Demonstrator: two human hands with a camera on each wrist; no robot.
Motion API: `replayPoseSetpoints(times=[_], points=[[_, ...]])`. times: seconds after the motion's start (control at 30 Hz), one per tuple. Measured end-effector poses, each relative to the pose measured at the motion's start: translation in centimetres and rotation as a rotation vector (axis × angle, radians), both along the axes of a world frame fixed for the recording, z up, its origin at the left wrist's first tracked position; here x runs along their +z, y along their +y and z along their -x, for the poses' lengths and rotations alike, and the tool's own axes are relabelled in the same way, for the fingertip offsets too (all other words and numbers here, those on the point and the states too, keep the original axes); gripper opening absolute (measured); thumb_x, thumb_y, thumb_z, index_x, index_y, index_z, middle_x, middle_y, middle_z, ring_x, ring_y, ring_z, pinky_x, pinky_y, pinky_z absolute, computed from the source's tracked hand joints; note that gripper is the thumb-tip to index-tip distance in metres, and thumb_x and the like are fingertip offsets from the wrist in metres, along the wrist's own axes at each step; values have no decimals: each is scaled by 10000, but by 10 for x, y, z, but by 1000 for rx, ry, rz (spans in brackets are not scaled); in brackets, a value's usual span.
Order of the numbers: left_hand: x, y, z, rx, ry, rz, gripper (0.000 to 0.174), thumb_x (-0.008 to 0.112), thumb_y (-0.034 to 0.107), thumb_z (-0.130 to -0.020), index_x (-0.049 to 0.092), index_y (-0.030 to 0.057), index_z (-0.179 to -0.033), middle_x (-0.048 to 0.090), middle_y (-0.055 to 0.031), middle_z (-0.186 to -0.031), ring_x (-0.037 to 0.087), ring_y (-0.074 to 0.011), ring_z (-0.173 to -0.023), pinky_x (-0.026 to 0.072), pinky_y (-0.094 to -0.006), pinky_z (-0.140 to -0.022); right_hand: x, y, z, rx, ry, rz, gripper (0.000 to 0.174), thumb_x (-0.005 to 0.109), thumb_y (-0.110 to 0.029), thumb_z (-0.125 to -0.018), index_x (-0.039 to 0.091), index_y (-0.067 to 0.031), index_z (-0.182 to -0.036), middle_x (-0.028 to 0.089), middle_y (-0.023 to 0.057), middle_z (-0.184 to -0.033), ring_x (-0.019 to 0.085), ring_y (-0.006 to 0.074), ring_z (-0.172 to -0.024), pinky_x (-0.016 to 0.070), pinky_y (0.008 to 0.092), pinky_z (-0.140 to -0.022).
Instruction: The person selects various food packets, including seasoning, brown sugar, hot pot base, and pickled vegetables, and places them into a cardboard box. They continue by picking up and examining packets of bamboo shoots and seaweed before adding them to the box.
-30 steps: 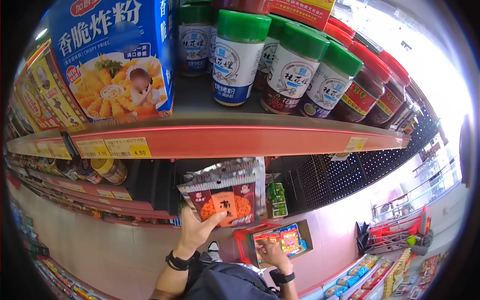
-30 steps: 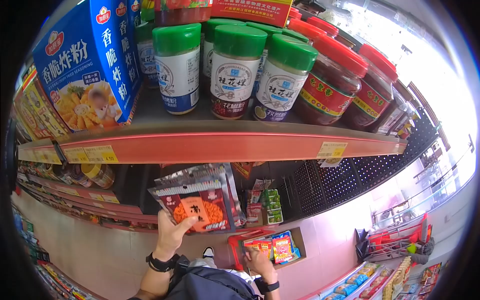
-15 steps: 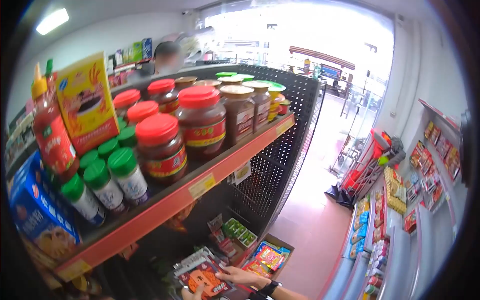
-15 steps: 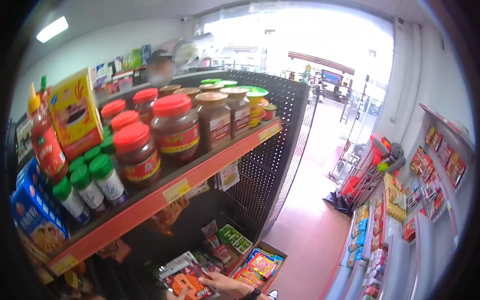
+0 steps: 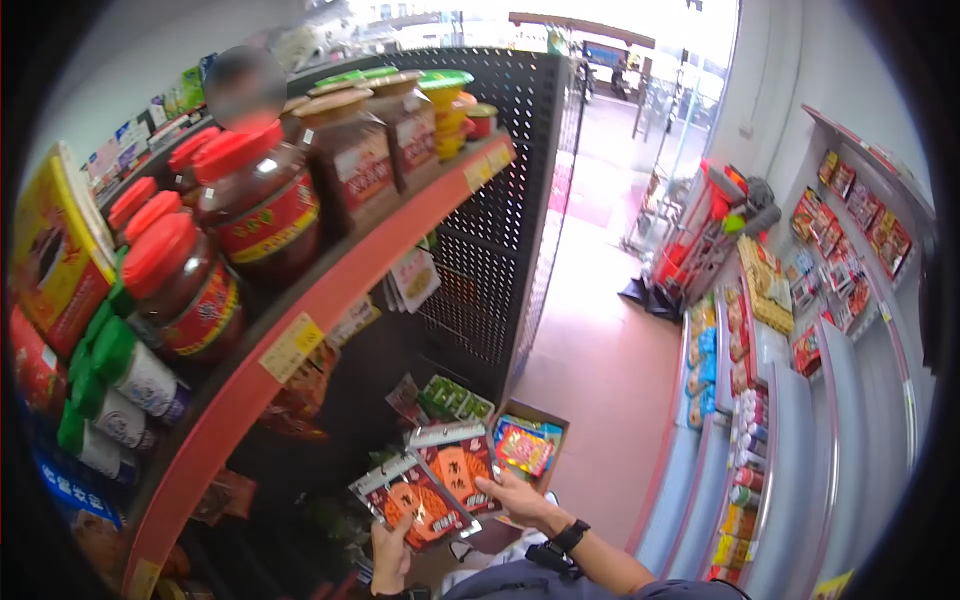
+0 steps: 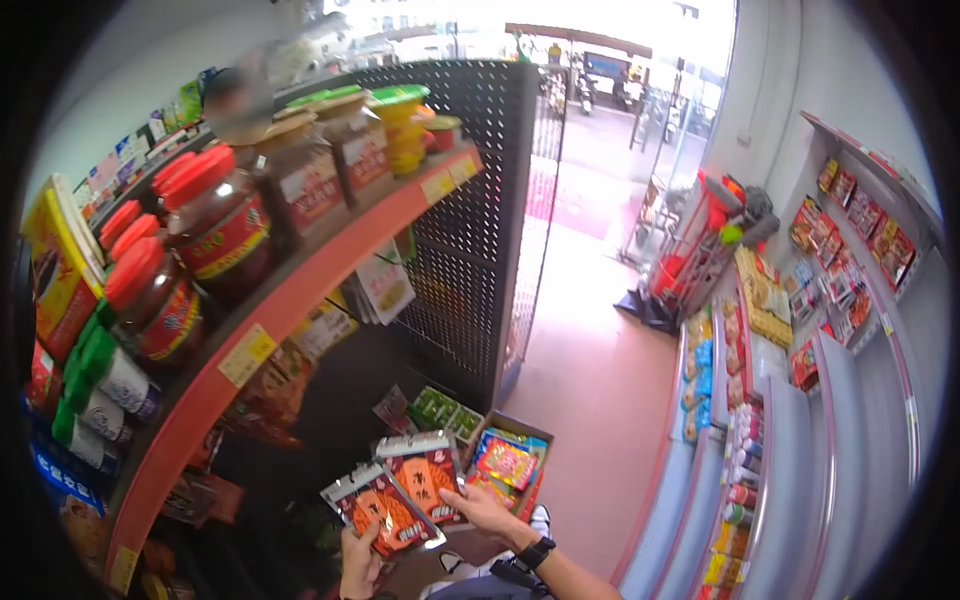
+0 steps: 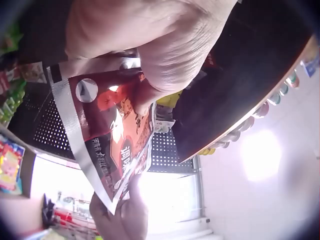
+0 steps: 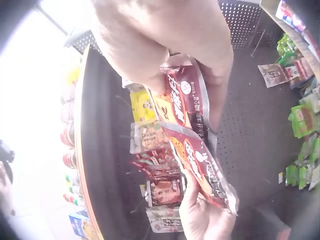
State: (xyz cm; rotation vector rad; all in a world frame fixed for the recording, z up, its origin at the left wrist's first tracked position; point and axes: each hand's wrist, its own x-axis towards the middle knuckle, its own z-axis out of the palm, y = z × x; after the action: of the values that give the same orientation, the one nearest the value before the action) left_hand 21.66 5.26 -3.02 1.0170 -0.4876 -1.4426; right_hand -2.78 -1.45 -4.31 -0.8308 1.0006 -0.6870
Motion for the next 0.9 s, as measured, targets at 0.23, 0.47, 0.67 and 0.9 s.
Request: replayPoseSetpoints(times=[0.23, 0.47, 0.67, 0.9], points=[[16, -15, 24, -138, -80, -152, 338, 646, 60, -911, 552, -28, -1223, 655, -109, -1140, 661, -197, -993, 552, -346, -841, 22, -2, 75, -355, -136, 152, 293, 604, -204, -976, 564, -10, -1192, 690, 62, -1051, 675, 123, -892, 570, 257, -725], [31, -13, 86, 60, -123, -124, 321, 654, 131, -918, 553, -18, -1183, 655, -124, -1099, 669, -194, -948, 558, -335, -791, 37, -23, 171, -655, -264, 89, 245, 565, -144, -986, 559, 10, -1177, 677, 92, -1056, 682, 162, -894, 582, 310, -761], [38, -5, 117, 147, -174, -164, 337, 648, 143, -927, 562, -36, -1199, 654, -121, -1131, 660, -193, -990, 539, -344, -860, -9, -46, 211, -684, -332, 61, 318, 551, -37, -949, 481, 35, -1251, 624, 137, -1186, 653, 221, -1041, 562, 354, -881], [33, 3, 155, 324, -158, -192, 345, 640, 138, -932, 542, -28, -1219, 651, -120, -1145, 663, -205, -1023, 549, -357, -880, -44, -65, 242, -13, 560, 384, 405, 592, -92, -926, 481, 46, -1290, 666, 111, -997, 674, 155, -834, 582, 293, -695]])
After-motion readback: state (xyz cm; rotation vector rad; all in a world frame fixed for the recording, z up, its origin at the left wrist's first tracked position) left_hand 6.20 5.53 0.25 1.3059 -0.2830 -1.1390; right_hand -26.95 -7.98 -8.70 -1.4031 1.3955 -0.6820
